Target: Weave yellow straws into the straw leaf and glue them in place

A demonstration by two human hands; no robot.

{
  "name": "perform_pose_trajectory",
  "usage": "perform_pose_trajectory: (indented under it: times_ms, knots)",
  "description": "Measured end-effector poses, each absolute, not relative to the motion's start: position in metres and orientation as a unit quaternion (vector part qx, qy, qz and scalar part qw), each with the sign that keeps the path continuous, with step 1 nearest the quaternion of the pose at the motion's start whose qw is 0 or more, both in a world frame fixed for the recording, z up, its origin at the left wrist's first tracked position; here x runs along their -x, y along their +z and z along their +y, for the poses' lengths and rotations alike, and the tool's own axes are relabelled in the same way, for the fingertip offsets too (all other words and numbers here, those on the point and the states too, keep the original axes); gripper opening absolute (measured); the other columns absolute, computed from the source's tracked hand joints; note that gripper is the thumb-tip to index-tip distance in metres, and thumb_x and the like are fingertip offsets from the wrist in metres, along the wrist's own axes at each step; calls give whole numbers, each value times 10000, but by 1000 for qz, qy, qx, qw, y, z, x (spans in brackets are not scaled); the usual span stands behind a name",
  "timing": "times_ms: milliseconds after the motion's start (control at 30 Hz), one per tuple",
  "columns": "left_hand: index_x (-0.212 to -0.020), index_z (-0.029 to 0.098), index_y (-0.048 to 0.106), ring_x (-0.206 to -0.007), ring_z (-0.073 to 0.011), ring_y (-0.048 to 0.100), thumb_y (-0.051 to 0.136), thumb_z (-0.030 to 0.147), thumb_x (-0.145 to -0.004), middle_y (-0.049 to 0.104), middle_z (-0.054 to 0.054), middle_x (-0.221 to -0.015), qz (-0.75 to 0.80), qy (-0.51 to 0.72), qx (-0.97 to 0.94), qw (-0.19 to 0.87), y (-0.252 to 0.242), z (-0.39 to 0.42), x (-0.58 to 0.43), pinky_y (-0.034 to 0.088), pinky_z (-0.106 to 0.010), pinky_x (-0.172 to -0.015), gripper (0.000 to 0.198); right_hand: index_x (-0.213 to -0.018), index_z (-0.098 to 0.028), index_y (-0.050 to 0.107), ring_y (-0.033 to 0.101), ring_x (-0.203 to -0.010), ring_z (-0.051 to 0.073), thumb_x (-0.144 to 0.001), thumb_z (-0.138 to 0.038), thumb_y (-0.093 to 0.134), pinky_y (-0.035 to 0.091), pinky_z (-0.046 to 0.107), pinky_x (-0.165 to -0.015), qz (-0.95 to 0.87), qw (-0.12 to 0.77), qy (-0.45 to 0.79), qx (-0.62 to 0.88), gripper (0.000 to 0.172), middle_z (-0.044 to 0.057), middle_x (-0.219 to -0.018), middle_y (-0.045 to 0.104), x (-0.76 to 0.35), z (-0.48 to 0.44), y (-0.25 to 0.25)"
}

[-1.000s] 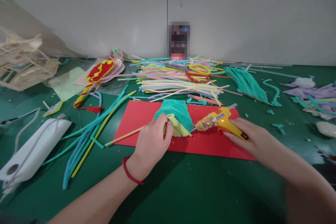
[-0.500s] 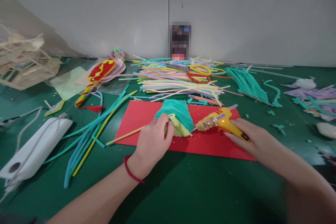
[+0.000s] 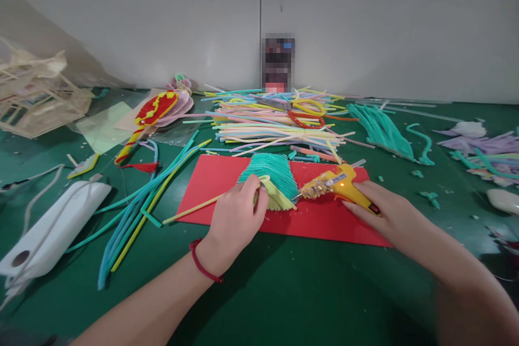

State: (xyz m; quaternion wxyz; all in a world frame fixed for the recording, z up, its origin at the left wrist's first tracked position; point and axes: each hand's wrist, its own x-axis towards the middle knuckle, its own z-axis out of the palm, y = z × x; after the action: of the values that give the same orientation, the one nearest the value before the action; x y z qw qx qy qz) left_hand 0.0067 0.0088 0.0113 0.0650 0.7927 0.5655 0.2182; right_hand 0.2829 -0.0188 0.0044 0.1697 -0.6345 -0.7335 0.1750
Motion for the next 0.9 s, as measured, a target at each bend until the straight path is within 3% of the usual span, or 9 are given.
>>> perform_pose_trajectory:
  times_ms: [233,433,533,733,900]
  knots:
    - [-786,205,502,-475,-132,533,398,196,-914,546,31,-567,564,208,-797,58,11,9,-6,284,-244,-456,165,-958,-221,648,653,-795,270,-773,-723,479,517,372,-662,-694,202,74,687,561,109,-912,696,-280,-11,0]
    - [-815,203,536,-626,-155,619,428,200,-911,620,1,-664,528,228,-817,44,9,8,-7,372,-236,-512,144,-741,-219,588,614,-675,292,-748,-757,469,474,410,-571,-588,203,8,783,551,113,-719,638,-290,-1,-7]
    - [-842,203,555,-680,-166,636,463,237,-916,652,-6,-715,518,233,-822,37,7,8,-8,390,-239,-529,122,-722,-206,585,602,-671,311,-782,-730,439,465,428,-565,-568,174,0,805,547,118,-667,606,-297,2,-15]
    - [-791,207,550,-722,-163,648,606,400,-883,689,2,-786,496,228,-834,75,6,9,-6,401,-234,-543,221,-962,-136,620,604,-877,345,-867,-661,352,485,503,-742,-567,157,3,809,597,151,-822,610,-293,-3,-26]
    - [-834,201,558,-755,-172,638,568,246,-911,664,-10,-817,500,247,-828,62,5,13,-4,440,-250,-587,89,-1161,-141,579,533,-1086,384,-853,-610,438,462,566,-845,-535,230,-36,812,578,203,-1080,567,-282,-7,-15]
